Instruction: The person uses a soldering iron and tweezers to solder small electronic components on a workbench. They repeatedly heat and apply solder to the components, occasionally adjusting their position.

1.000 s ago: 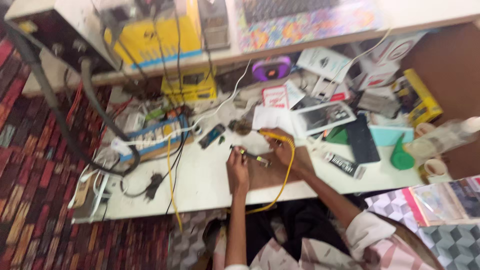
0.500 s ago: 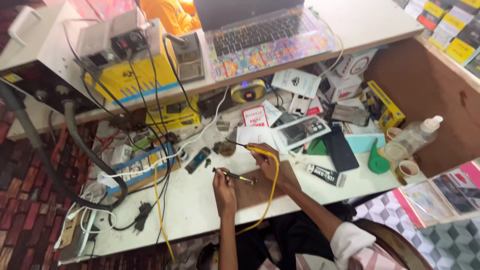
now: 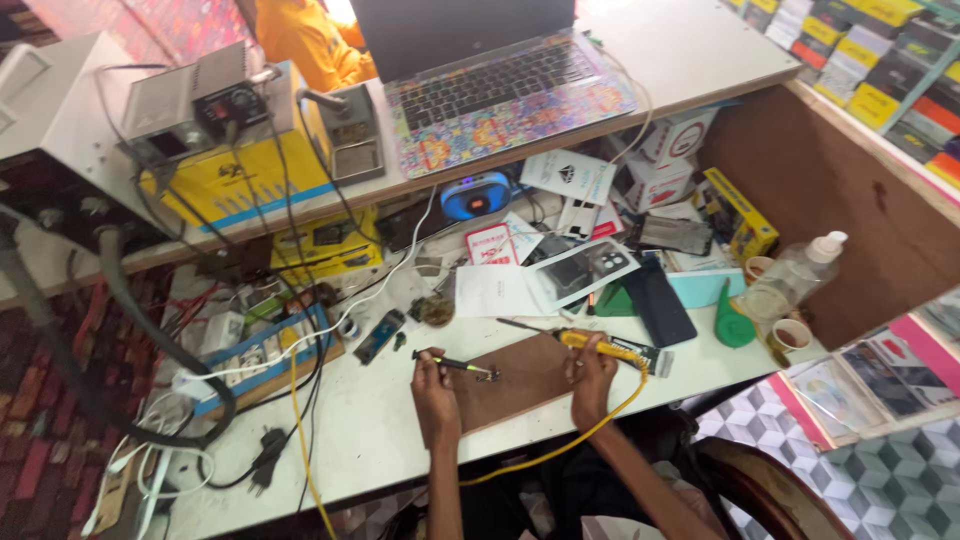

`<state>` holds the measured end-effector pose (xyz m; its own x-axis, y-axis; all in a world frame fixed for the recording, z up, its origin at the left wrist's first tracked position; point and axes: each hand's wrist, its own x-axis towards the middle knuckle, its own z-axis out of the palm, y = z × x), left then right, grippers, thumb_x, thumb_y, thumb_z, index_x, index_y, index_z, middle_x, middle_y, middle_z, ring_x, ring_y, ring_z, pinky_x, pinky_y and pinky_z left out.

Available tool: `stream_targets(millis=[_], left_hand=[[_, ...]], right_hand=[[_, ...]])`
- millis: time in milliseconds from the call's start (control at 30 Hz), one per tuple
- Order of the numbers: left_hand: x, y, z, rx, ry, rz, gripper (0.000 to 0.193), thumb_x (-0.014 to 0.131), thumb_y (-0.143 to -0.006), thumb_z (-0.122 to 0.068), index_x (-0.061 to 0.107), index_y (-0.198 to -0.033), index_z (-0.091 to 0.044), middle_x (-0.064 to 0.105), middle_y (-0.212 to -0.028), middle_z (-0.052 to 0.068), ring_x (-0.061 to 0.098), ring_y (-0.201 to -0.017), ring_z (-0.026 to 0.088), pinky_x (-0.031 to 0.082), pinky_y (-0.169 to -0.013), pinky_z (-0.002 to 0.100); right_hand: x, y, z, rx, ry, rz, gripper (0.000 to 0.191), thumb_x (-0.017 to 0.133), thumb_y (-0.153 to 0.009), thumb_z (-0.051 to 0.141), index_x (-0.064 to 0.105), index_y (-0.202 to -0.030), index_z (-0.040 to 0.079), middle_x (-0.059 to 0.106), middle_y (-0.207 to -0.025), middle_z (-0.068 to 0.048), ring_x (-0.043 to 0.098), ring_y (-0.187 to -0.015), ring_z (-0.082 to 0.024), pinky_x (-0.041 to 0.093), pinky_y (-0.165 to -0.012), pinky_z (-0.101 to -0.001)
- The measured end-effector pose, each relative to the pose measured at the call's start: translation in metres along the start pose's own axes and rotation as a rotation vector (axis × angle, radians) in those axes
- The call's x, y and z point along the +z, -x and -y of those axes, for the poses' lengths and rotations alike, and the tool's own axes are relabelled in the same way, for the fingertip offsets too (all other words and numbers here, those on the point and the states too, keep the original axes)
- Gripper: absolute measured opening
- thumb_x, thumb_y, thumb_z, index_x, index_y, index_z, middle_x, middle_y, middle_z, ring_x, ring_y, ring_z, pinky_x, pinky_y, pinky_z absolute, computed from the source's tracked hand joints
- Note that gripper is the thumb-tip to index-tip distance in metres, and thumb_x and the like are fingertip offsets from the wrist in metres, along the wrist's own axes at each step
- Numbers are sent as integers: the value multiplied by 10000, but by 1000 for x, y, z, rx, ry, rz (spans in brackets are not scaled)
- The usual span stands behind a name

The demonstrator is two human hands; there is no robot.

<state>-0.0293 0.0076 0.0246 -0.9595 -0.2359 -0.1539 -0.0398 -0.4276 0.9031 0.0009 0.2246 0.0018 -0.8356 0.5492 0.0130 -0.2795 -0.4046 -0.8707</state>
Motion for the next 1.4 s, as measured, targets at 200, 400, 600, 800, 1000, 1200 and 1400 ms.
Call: stream_targets(millis=[200, 400, 600, 800, 1000, 1200, 1400], left_hand=[[10, 13, -13, 36, -272, -93, 366, 441, -1077, -374, 645, -995, -80, 431, -723, -33, 403, -671, 82, 338, -599, 259], [-2, -11, 20, 189, -164, 244, 376, 459, -1106, -349, 614, -944, -47, 447, -731, -24, 422, -706, 84, 361, -663, 249], [-4, -16, 27, 233, -129, 261, 331, 500, -1093, -309, 625, -962, -32, 475, -751, -24, 421, -709, 89, 351, -657, 262], [-12, -6, 33, 141, -33, 76, 298, 475, -1083, -364, 597, -1018, -100, 567, -876, -57, 489, -787, 68, 402, -721, 242], [-10, -5, 43, 233, -25, 156, 327, 478, -1110, -389, 586, -1021, -94, 411, -787, -70, 375, -732, 52, 324, -662, 235], [-10, 0, 38, 303, -135, 81, 321, 449, -1125, -346, 564, -995, -76, 373, -749, -69, 335, -677, 45, 280, -596, 238], [-10, 3, 42, 321, -192, 43, 316, 416, -1117, -345, 540, -993, -82, 391, -755, -69, 348, -665, 42, 290, -589, 247]], right_hand=[[8, -40, -1, -14, -62, -47, 362, 501, -1076, 411, 605, -1062, 65, 527, -702, -22, 480, -507, -90, 331, -448, -223], [33, -49, -2, -52, -11, 62, 385, 509, -1067, 391, 631, -1125, 31, 575, -769, -14, 518, -511, -86, 397, -460, -231], [27, -41, -7, -74, 65, 45, 362, 544, -1078, 359, 645, -1174, 24, 569, -689, -50, 493, -486, -77, 383, -453, -228], [23, -43, -14, 38, 7, -66, 284, 584, -1083, 331, 588, -961, 74, 517, -626, 20, 461, -453, -70, 370, -399, -240], [-5, -27, 11, -151, -154, -66, 347, 563, -1126, 350, 546, -908, 80, 517, -684, 0, 392, -488, -80, 285, -442, -244], [-12, -16, 4, -97, -126, -145, 288, 591, -1073, 231, 506, -829, 104, 511, -708, 6, 439, -552, -80, 314, -483, -253], [3, -25, -18, -151, -105, -214, 354, 639, -1069, 236, 541, -778, 61, 517, -700, -12, 488, -607, -109, 395, -568, -282]])
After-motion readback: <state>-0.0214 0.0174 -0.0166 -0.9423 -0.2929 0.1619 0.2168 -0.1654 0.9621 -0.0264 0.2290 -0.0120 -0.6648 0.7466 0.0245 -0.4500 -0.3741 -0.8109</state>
